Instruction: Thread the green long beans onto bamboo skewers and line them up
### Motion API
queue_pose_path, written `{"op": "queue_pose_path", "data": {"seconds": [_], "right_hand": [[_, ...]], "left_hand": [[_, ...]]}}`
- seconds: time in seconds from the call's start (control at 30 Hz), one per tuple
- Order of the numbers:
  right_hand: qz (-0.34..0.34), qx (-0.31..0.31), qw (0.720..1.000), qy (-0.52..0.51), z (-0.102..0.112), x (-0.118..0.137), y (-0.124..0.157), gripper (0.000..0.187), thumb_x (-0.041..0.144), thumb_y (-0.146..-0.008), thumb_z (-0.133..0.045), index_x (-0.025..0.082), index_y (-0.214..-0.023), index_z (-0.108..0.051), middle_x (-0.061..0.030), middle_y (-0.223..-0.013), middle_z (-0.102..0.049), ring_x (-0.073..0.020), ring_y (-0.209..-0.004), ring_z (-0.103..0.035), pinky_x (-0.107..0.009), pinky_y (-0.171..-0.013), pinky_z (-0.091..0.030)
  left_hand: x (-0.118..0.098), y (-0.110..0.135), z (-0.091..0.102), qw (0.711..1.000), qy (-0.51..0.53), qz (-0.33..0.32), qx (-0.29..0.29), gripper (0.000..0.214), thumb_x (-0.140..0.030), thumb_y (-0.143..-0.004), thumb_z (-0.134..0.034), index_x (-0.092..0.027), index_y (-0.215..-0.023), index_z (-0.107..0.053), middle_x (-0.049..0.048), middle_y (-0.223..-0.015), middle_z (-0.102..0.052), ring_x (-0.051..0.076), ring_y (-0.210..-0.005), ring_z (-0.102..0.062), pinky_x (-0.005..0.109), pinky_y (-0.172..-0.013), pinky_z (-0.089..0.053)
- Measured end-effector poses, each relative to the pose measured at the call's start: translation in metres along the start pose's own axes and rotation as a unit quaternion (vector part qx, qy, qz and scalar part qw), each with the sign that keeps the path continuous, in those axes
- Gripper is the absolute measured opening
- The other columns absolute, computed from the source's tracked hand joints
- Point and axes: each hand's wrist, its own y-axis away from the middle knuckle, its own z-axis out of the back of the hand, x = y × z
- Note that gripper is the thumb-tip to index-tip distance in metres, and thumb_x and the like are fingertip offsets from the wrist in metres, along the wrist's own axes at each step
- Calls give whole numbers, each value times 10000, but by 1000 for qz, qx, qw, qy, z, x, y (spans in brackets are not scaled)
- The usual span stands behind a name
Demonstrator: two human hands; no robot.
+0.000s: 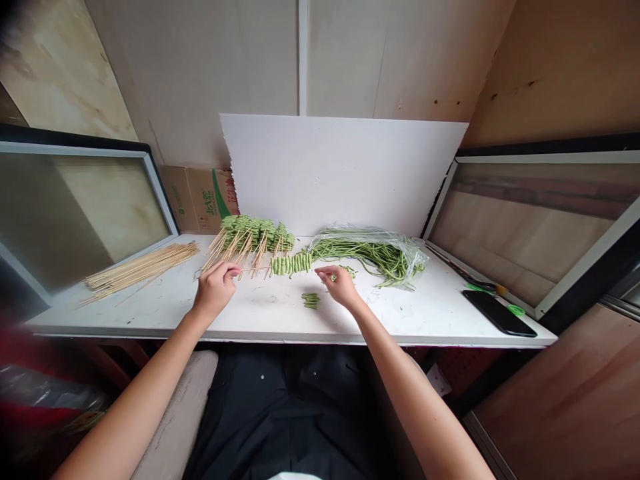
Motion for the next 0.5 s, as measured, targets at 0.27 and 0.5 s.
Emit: {"op": "queue_pose_path", "data": {"seconds": [0.27,0.5], "right_hand": [[81,67,961,255,-14,-33,11,175,449,-827,-829,290,-757,-852,-150,-878,-759,-384,-1036,-571,-533,-1002,-421],[60,66,976,198,-18,-31,11,118,394,-743,-891,301,-720,-822,-118,-766,-756,-394,-1021,-583,-537,-948,-459]], "left_hand": [[3,0,0,1000,-9,4,2,282,4,-865,-491,-214,-882,-670,56,-868,-766,208,-837,-741,288,-777,-585],[2,2,-1,1000,-7,4,9,283,3,-852,-497,-218,-887,-670,59,-886,-754,212,-847,-735,296,-757,-579]]}}
